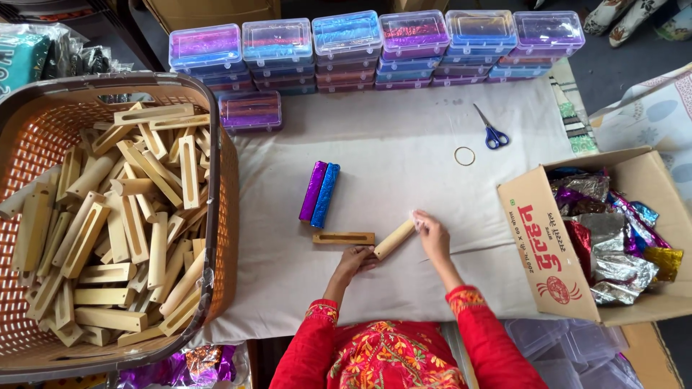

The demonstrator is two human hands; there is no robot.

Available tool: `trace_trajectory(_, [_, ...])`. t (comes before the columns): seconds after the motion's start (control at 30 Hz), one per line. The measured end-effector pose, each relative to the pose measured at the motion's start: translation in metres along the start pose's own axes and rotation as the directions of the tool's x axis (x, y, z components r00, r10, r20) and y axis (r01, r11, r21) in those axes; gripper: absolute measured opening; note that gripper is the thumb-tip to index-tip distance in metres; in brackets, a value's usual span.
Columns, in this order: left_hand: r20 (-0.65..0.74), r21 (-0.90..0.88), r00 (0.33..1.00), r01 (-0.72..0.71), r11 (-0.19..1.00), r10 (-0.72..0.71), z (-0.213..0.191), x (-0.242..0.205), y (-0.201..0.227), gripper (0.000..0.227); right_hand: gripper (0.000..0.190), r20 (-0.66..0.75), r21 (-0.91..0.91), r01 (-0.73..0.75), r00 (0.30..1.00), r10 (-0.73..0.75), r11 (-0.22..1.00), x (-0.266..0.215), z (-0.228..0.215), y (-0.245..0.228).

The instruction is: The recorder is wrapping wooden objects in colorful foil and placing them into a box.

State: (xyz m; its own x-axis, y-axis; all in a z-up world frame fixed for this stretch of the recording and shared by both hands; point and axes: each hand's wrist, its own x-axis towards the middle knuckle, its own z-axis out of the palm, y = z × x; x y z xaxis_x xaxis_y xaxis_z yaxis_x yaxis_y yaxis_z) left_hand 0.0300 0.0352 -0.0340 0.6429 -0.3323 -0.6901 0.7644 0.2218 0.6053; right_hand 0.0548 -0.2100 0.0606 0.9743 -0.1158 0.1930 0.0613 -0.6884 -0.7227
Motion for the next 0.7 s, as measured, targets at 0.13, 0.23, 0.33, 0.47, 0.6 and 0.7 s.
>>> trace_trajectory(0.13, [0.011,0.010,1.000,-0.020,1.000,0.019,-0.003,0.011,-0.008,0.030,0.045,0.177,0.055,-0.087,0.981,0.076,0.995,-0.046,0.010,-0.055])
trace_trajectory(0.23, [0.016,-0.016,0.999,-0.031,0.999,0.031,-0.020,0.041,-0.036,0.031,0.043,0.145,0.052,0.163,0.975,-0.169,0.985,-0.081,0.017,-0.092])
trace_trajectory(0.33, [0.035,-0.047,0.999,-0.021,0.999,0.023,-0.019,0.038,-0.033,0.034,0.048,0.191,0.038,0.310,0.931,-0.311,0.950,-0.071,0.014,-0.082])
trace_trajectory(0.47, [-0.013,0.006,1.000,-0.016,1.000,0.016,0.000,0.006,-0.004,0.036,0.051,0.280,0.060,0.104,0.953,-0.117,0.993,-0.035,0.003,-0.050])
trace_trajectory(0.6, [-0.018,0.012,1.000,-0.020,1.000,0.020,0.003,0.000,0.001,0.036,0.041,0.073,-0.077,0.079,0.995,-0.073,0.994,0.000,-0.006,-0.012])
trace_trajectory(0.7, [-0.017,0.019,1.000,-0.018,1.000,0.019,0.003,-0.007,0.003,0.037,0.036,0.088,-0.103,0.002,0.996,0.008,0.995,0.001,-0.005,-0.016])
